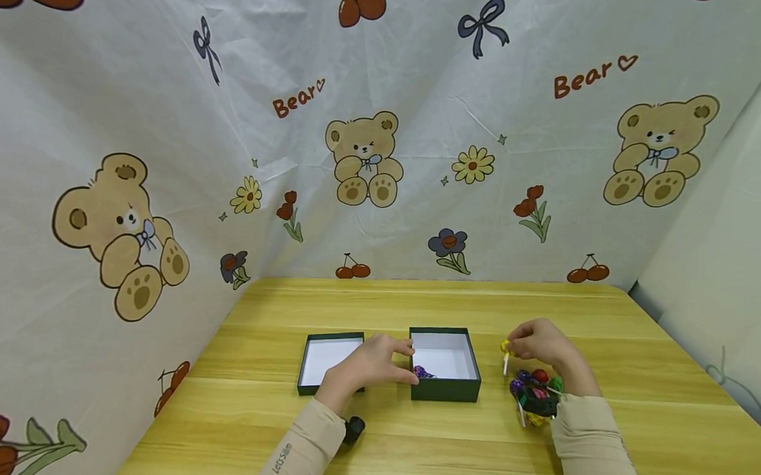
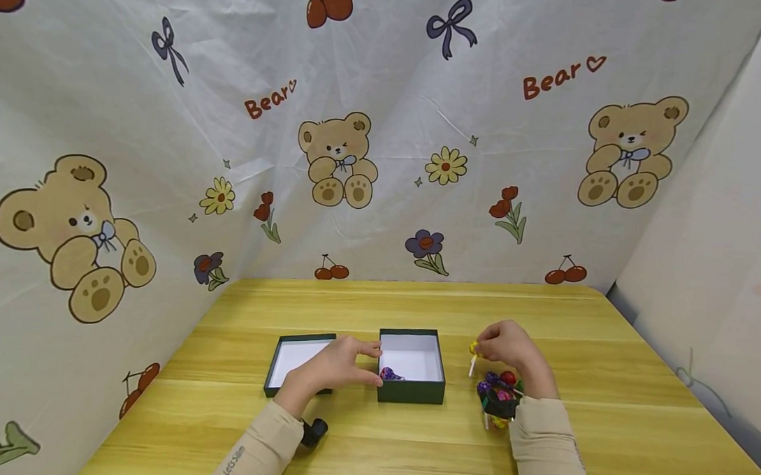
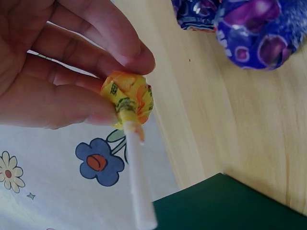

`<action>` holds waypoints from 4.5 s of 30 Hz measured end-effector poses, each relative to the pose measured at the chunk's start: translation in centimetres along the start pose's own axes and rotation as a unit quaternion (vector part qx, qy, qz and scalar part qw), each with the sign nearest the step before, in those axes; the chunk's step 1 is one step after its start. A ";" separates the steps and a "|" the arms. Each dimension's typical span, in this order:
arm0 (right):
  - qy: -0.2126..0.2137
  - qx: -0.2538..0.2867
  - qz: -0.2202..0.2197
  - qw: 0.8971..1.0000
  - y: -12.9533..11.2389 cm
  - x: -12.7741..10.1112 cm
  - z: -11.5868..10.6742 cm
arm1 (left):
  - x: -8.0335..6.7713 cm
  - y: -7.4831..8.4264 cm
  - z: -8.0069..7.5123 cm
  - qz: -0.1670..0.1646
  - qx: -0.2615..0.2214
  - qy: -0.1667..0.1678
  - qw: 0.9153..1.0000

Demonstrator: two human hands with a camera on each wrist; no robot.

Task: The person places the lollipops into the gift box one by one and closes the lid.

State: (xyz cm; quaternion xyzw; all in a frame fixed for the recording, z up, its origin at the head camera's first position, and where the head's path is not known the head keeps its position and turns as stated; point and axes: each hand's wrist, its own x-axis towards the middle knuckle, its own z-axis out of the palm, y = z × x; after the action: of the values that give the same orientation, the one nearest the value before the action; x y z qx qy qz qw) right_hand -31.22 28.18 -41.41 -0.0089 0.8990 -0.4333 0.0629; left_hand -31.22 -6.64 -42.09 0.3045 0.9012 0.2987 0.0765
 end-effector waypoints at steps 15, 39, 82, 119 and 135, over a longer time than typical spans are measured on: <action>-0.001 0.064 -0.036 0.997 -1.3 -0.2 0.1 | 0.0 -0.1 0.2 0.001 0.012 0.002 1.000; -0.001 0.111 -0.077 0.991 -3.9 0.2 1.6 | 0.0 -0.1 0.1 -0.001 0.009 0.001 1.000; 0.007 0.085 -0.116 0.990 -7.5 1.0 6.4 | 0.1 0.1 -0.3 0.002 0.031 -0.004 1.000; -0.135 0.052 -0.167 0.975 -7.1 3.3 10.7 | 0.0 -0.1 -0.1 0.018 0.022 -0.006 1.000; -0.131 0.050 -0.099 0.985 -6.8 4.3 11.6 | -0.2 0.3 -0.3 0.025 0.024 -0.007 0.999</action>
State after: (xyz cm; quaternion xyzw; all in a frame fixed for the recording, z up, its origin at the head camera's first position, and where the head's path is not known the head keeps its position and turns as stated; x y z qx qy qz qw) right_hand -34.34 14.59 -43.76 -0.1515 0.8546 -0.4772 0.1377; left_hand -31.05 -6.71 -41.70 0.3309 0.8998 0.2762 0.0681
